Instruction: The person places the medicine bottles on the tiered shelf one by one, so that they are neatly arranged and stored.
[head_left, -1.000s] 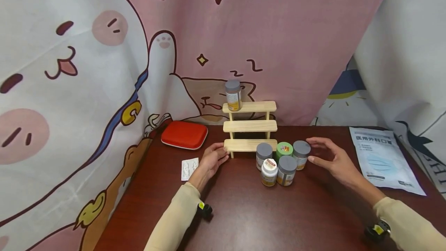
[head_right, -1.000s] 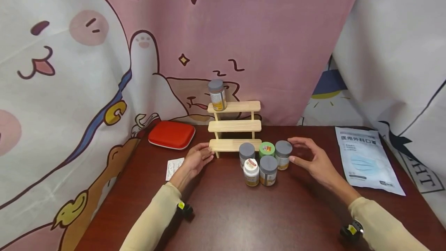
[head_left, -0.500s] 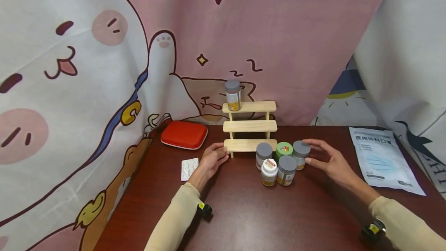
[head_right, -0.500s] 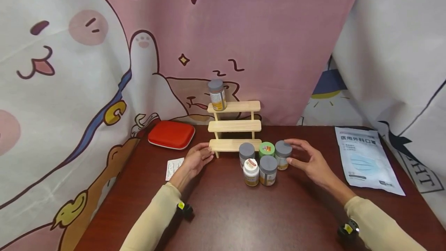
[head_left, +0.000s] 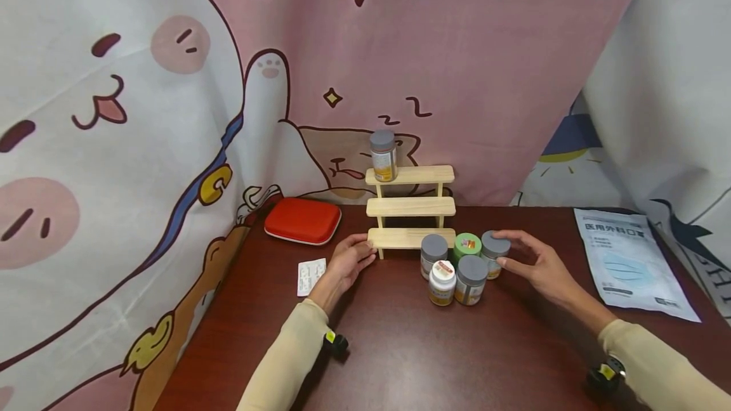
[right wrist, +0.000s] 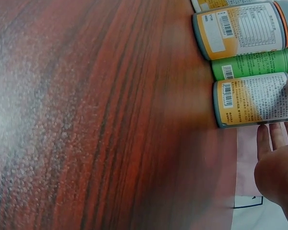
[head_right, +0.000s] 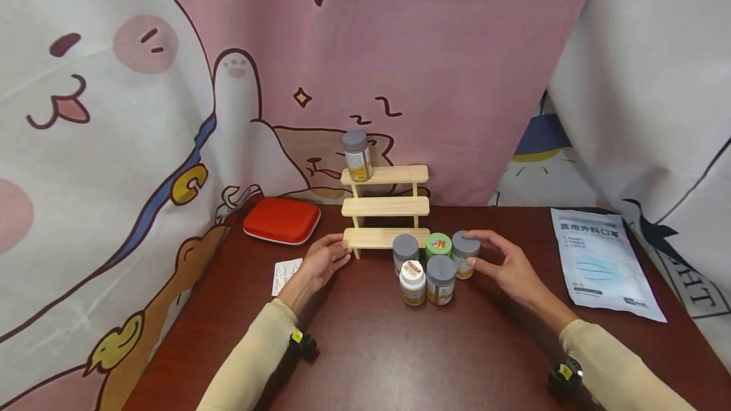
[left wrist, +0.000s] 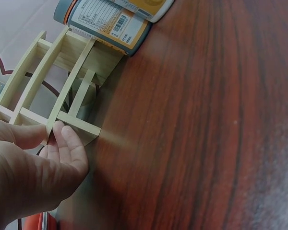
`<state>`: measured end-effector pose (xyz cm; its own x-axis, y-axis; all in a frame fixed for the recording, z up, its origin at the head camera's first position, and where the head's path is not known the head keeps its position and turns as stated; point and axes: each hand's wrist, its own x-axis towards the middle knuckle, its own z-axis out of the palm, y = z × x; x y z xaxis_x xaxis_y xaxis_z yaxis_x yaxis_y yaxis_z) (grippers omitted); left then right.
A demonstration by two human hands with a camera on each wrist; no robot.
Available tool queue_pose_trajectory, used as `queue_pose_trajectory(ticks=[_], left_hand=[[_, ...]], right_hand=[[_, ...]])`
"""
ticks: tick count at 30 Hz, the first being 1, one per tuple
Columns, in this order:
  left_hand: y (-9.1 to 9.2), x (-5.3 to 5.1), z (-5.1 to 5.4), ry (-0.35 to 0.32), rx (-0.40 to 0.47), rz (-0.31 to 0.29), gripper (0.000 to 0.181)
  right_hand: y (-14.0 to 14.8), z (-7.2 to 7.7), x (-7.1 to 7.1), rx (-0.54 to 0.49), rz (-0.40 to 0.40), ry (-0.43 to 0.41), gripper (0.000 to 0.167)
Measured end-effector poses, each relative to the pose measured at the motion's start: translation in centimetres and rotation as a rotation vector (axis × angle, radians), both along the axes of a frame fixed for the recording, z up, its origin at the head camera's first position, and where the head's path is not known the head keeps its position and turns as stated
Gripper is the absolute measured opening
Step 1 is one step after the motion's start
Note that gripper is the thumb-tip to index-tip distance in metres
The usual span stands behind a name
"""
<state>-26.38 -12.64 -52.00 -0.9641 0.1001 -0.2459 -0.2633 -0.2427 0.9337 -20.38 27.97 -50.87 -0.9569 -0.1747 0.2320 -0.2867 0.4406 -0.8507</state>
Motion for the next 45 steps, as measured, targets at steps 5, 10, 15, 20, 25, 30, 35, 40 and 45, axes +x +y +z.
queue_pose_trajectory(ticks=[5, 10, 15, 20, 25, 30, 35, 40, 45], left_hand=[[0.0, 0.1, 0.2, -0.001, 0.004, 0.0, 0.034], [-0.1, 0.0, 0.1, 0.001, 0.007, -0.005, 0.034], [-0.1, 0.1, 0.3, 0.001, 0.007, -0.01, 0.034], [0.0, 0.0, 0.3, -0.004, 0.003, -0.016, 0.035], [0.0, 0.1, 0.3, -0.008, -0.002, -0.012, 0.035], [0.0, 0.0, 0.2, -0.005, -0.004, -0.012, 0.035], [0.0, -0.1, 0.1, -0.007, -0.004, -0.011, 0.035], [0.0, -0.2, -0.2, -0.016, 0.0, -0.009, 0.035], [-0.1, -0.1, -0.2, -0.02, -0.002, 0.001, 0.034]], right_hand=[[0.1, 0.1, -0.2, 0.016, 0.003, 0.029, 0.05], [0.4, 0.4, -0.5, 0.06, -0.012, 0.046, 0.048], [0.7, 1.3, -0.9, 0.117, -0.027, 0.037, 0.046], [1.0, 3.0, -1.4, 0.16, -0.031, 0.055, 0.046], [1.3, 5.1, -2.1, 0.142, -0.023, 0.089, 0.047], [1.3, 7.2, -2.8, 0.114, -0.029, 0.103, 0.048], [0.6, 9.4, -3.4, 0.097, -0.035, 0.093, 0.048], [-0.4, 11.3, -4.1, 0.06, -0.02, 0.113, 0.048], [-1.7, 12.7, -4.9, 0.011, 0.008, 0.16, 0.047]])
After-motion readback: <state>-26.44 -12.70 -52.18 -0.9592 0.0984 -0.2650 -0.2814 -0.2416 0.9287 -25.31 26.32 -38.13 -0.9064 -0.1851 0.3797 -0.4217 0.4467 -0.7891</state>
